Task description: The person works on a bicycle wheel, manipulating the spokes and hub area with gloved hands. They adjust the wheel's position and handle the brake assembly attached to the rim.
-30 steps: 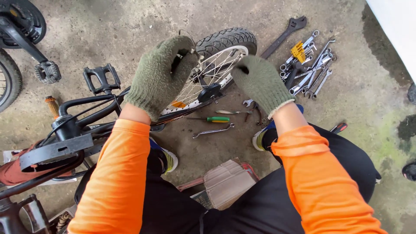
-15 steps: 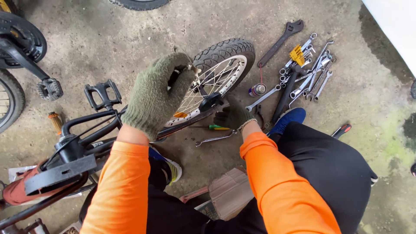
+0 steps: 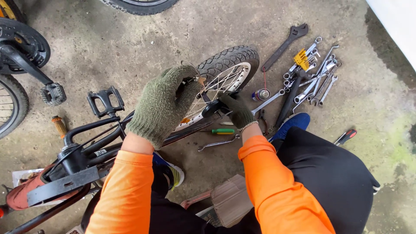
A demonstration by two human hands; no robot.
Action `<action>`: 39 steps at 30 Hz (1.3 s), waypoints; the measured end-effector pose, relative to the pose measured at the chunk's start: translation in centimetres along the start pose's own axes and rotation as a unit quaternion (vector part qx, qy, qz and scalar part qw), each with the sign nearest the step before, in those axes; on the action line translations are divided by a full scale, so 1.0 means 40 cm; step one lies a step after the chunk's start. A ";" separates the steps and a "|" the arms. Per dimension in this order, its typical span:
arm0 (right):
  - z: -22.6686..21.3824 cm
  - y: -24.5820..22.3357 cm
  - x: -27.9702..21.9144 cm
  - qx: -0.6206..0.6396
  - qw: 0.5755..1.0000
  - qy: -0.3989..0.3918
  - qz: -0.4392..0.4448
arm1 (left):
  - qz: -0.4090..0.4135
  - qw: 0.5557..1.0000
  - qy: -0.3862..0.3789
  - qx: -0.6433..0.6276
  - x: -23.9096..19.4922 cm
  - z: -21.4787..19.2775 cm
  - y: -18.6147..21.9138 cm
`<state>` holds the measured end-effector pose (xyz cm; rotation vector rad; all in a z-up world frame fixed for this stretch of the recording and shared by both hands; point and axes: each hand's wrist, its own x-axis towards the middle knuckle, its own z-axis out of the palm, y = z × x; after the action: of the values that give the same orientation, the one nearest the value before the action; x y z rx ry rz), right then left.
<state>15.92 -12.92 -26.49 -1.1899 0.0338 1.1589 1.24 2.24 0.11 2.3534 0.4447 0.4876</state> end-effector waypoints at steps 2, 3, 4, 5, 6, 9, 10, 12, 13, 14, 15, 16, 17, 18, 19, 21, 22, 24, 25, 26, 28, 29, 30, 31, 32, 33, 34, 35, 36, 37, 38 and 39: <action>0.008 -0.023 -0.022 -0.052 0.999 0.002 -0.014 | -0.001 1.000 -0.007 0.009 -0.003 0.008 -0.012; 0.013 -0.038 -0.033 -0.104 0.994 0.004 -0.029 | 0.000 1.000 -0.013 0.018 -0.004 0.011 -0.016; 0.013 -0.043 -0.037 -0.105 0.994 0.004 -0.030 | 0.001 1.000 -0.012 0.017 -0.005 0.016 -0.020; 0.013 -0.047 -0.040 -0.088 0.996 -0.011 -0.018 | 0.002 1.000 -0.019 0.016 -0.006 0.020 -0.023; 0.013 -0.052 -0.044 -0.070 0.997 -0.025 -0.006 | 0.004 1.000 -0.026 0.014 -0.007 0.024 -0.026; -0.035 0.059 0.040 -0.100 0.991 0.081 0.034 | 0.004 0.999 -0.013 0.046 -0.023 0.059 -0.056; -0.029 0.054 0.043 -0.100 0.991 0.080 0.032 | 0.005 0.999 -0.010 0.047 -0.022 0.064 -0.064; -0.018 0.051 0.043 -0.267 0.961 0.054 -0.047 | 0.003 0.998 -0.006 0.057 -0.024 0.074 -0.081; -0.026 0.066 0.053 -0.267 0.961 0.054 -0.048 | 0.004 0.998 -0.005 0.057 -0.024 0.062 -0.054; -0.035 0.081 0.064 -0.328 0.938 0.060 -0.094 | -0.026 1.000 -0.003 -0.005 -0.023 0.049 -0.027; -0.045 0.094 0.073 -0.386 0.909 0.067 -0.139 | -0.055 0.996 -0.001 -0.068 -0.022 0.038 0.000; -0.038 0.072 0.050 -0.386 0.909 0.068 -0.140 | -0.054 0.996 -0.001 -0.069 -0.027 0.034 0.000; -0.030 0.048 0.031 -0.424 0.889 0.079 -0.155 | -0.085 0.988 -0.014 -0.125 -0.028 0.028 -0.002; -0.020 0.024 0.012 -0.461 0.866 0.089 -0.170 | -0.116 0.976 -0.026 -0.181 -0.028 0.022 -0.004; -0.022 0.034 0.020 -0.461 0.866 0.088 -0.171 | -0.116 0.976 -0.025 -0.180 -0.025 0.021 -0.009; -0.024 0.058 0.035 -0.450 0.872 0.091 -0.170 | 0.020 1.000 -0.012 0.006 -0.019 0.021 -0.021; -0.021 0.045 0.027 -0.450 0.872 0.089 -0.170 | 0.019 1.000 -0.011 0.007 -0.025 0.036 -0.047; -0.015 0.020 0.010 -0.439 0.877 0.071 -0.185 | -0.033 0.998 -0.052 0.031 -0.034 0.067 -0.098; -0.011 0.017 0.011 -0.438 0.877 0.070 -0.185 | -0.033 0.998 -0.052 0.032 -0.035 0.053 -0.067; -0.008 0.014 0.011 -0.429 0.882 0.059 -0.185 | -0.054 0.996 -0.035 -0.061 -0.036 0.040 -0.036; -0.015 0.009 0.014 -0.419 0.888 0.048 -0.183 | -0.077 0.985 -0.019 -0.152 -0.046 0.041 -0.032; -0.026 0.000 0.018 -0.432 0.881 0.035 -0.191 | -0.050 0.995 -0.034 -0.077 -0.048 0.056 -0.060; -0.037 -0.009 0.023 -0.444 0.873 0.023 -0.199 | -0.023 0.998 -0.050 -0.001 -0.051 0.070 -0.087; -0.030 -0.019 0.017 -0.444 0.873 0.023 -0.199 | -0.023 0.998 -0.050 -0.001 -0.051 0.069 -0.087; -0.024 -0.029 0.011 -0.443 0.875 0.025 -0.192 | -0.020 0.998 -0.056 0.007 -0.052 0.069 -0.087; -0.017 -0.039 0.005 -0.442 0.877 0.027 -0.185 | -0.016 0.998 -0.061 0.016 -0.052 0.067 -0.087; -0.015 -0.055 0.008 -0.442 0.878 0.027 -0.185 | -0.017 0.998 -0.061 0.016 -0.047 0.061 -0.079; -0.015 -0.069 0.007 -0.486 0.852 0.008 -0.195 | -0.017 0.998 -0.058 0.005 -0.044 0.057 -0.069; -0.015 -0.083 0.006 -0.528 0.824 -0.010 -0.204 | -0.018 0.998 -0.055 -0.007 -0.040 0.052 -0.059; -0.003 -0.105 -0.004 -0.529 0.824 -0.011 -0.203 | -0.019 0.998 -0.055 -0.007 -0.041 0.054 -0.062; 0.008 -0.127 -0.014 -0.558 0.802 -0.040 -0.209 | -0.016 0.998 -0.053 -0.004 -0.041 0.056 -0.064; 0.019 -0.153 -0.024 -0.587 0.778 -0.068 -0.215 | -0.012 0.999 -0.050 -0.001 -0.039 0.057 -0.065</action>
<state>19.44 -12.45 -21.34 -2.0319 -1.1791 0.7867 0.46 2.11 -3.60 2.3560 0.4245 0.3561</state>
